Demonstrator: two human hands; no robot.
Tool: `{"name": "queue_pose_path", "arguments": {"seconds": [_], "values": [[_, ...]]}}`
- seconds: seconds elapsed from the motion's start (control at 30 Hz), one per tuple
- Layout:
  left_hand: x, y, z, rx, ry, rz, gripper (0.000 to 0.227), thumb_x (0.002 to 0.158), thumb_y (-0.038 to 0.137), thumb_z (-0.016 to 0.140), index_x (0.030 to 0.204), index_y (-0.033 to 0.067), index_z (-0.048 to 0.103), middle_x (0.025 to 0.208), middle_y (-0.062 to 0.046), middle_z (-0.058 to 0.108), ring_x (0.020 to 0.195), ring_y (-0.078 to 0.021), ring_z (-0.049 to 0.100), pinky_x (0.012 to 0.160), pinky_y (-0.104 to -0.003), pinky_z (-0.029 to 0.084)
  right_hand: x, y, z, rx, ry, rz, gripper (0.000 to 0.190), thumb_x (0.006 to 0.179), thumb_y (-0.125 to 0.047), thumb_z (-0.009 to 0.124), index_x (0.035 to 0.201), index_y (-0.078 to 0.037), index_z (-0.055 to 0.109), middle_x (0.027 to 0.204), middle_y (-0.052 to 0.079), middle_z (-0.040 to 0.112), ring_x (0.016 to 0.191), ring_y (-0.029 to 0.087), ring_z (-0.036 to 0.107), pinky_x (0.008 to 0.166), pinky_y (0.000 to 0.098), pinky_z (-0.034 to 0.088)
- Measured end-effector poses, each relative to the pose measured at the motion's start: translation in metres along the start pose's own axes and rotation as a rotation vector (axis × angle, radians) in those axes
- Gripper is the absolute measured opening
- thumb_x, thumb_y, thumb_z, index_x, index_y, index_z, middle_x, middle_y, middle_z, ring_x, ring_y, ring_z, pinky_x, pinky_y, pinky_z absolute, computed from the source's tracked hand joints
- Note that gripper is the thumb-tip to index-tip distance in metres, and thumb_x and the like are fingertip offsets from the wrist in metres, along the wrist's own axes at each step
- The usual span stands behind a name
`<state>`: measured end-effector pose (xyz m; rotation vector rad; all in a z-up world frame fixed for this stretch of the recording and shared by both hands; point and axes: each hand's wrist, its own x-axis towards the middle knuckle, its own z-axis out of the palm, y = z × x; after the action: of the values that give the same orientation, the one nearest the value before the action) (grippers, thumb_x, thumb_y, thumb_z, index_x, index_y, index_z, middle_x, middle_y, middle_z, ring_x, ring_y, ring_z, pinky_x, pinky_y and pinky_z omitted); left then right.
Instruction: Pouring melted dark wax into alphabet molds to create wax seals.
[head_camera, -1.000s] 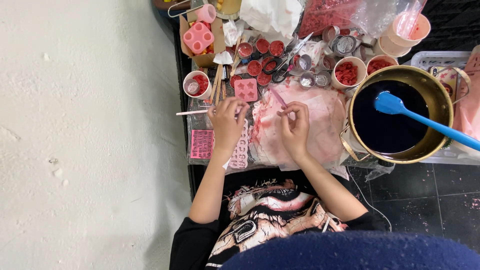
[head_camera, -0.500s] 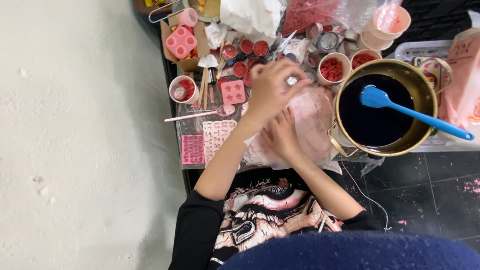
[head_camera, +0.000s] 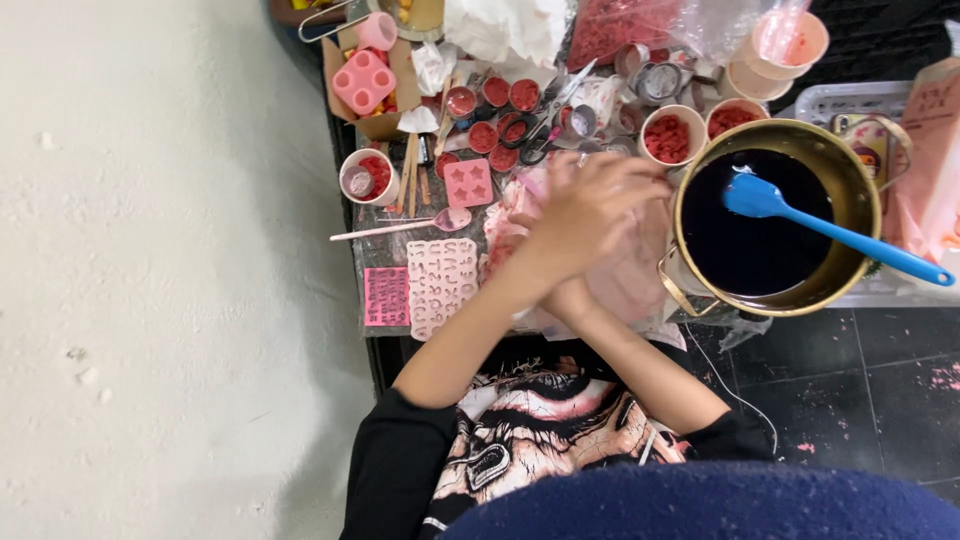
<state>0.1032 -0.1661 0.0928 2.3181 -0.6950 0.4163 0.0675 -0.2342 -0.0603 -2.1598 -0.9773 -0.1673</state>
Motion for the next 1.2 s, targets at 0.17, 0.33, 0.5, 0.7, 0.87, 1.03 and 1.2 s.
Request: {"name": "queue_pose_path", "arguments": {"seconds": [0.17,0.33,0.5,0.7,0.87,1.03,1.2], "values": [[-0.085,-0.062,-0.083,0.005,0.015,-0.337,0.034,0.089,0.005,0.064,0.118,0.0212,0.073,0.121,0.001,0.071,0.119,-0.0209,0.063,0.105,-0.044,0.043,0.040,-0.048,-0.003,-0.126,0.024,0.155,0.054,0.091,-0.027,0.071,0.139,-0.006,0.058,0.151,0.020,0.041,0.148,0.044,0.030,0.117,0.0656,0.022],[-0.159,-0.104,-0.118,0.287,-0.017,-0.638,0.017,0.092,0.015,0.069,0.108,0.0181,0.076,0.103,-0.005,0.072,0.103,-0.0279,0.066,0.090,-0.049,0.045,0.060,-0.056,0.006,-0.182,-0.054,0.071,0.043,0.083,-0.038,0.082,0.111,-0.008,0.069,0.156,0.023,0.037,0.150,0.051,0.014,0.119,0.0717,0.008],[-0.186,-0.119,-0.096,0.302,-0.121,-0.757,0.019,0.087,0.028,0.079,0.105,0.0219,0.077,0.097,-0.008,0.064,0.105,-0.0306,0.062,0.091,-0.050,0.044,0.068,-0.058,0.001,-0.099,-0.026,0.140,0.035,0.074,-0.032,0.086,0.096,-0.009,0.072,0.160,0.026,0.030,0.150,0.053,0.012,0.118,0.0704,0.009],[-0.175,-0.121,-0.090,0.182,0.051,-0.686,0.017,0.086,0.021,0.077,0.099,0.0145,0.069,0.105,-0.010,0.063,0.108,-0.0323,0.058,0.089,-0.049,0.042,0.076,-0.048,-0.001,-0.094,0.019,0.128,0.024,0.082,-0.028,0.085,0.091,-0.010,0.071,0.162,0.018,0.039,0.154,0.049,0.017,0.121,0.0648,0.015],[-0.171,-0.122,-0.091,0.251,0.009,-0.641,0.018,0.084,0.018,0.079,0.097,0.0123,0.068,0.103,-0.006,0.069,0.106,-0.0326,0.058,0.089,-0.049,0.041,0.076,-0.046,-0.001,-0.088,0.037,0.087,0.027,0.080,-0.029,0.085,0.091,-0.009,0.070,0.163,0.020,0.036,0.152,0.049,0.016,0.120,0.0655,0.015],[-0.171,-0.116,-0.099,0.247,0.075,-0.619,0.018,0.083,0.012,0.078,0.097,0.0112,0.066,0.102,-0.007,0.068,0.102,-0.0336,0.060,0.086,-0.046,0.044,0.081,-0.056,-0.001,-0.053,0.092,0.074,0.026,0.083,-0.026,0.085,0.095,-0.009,0.069,0.161,0.017,0.040,0.152,0.048,0.020,0.120,0.0643,0.018],[-0.168,-0.106,-0.117,-0.067,0.163,-0.602,0.021,0.094,0.006,0.071,0.105,0.0024,0.054,0.106,-0.014,0.060,0.102,-0.0365,0.063,0.089,-0.043,0.050,0.082,-0.055,0.006,0.155,-0.016,0.194,0.027,0.095,-0.023,0.077,0.110,-0.006,0.063,0.100,0.011,0.067,0.097,0.034,0.063,0.086,0.0475,0.047]]}}
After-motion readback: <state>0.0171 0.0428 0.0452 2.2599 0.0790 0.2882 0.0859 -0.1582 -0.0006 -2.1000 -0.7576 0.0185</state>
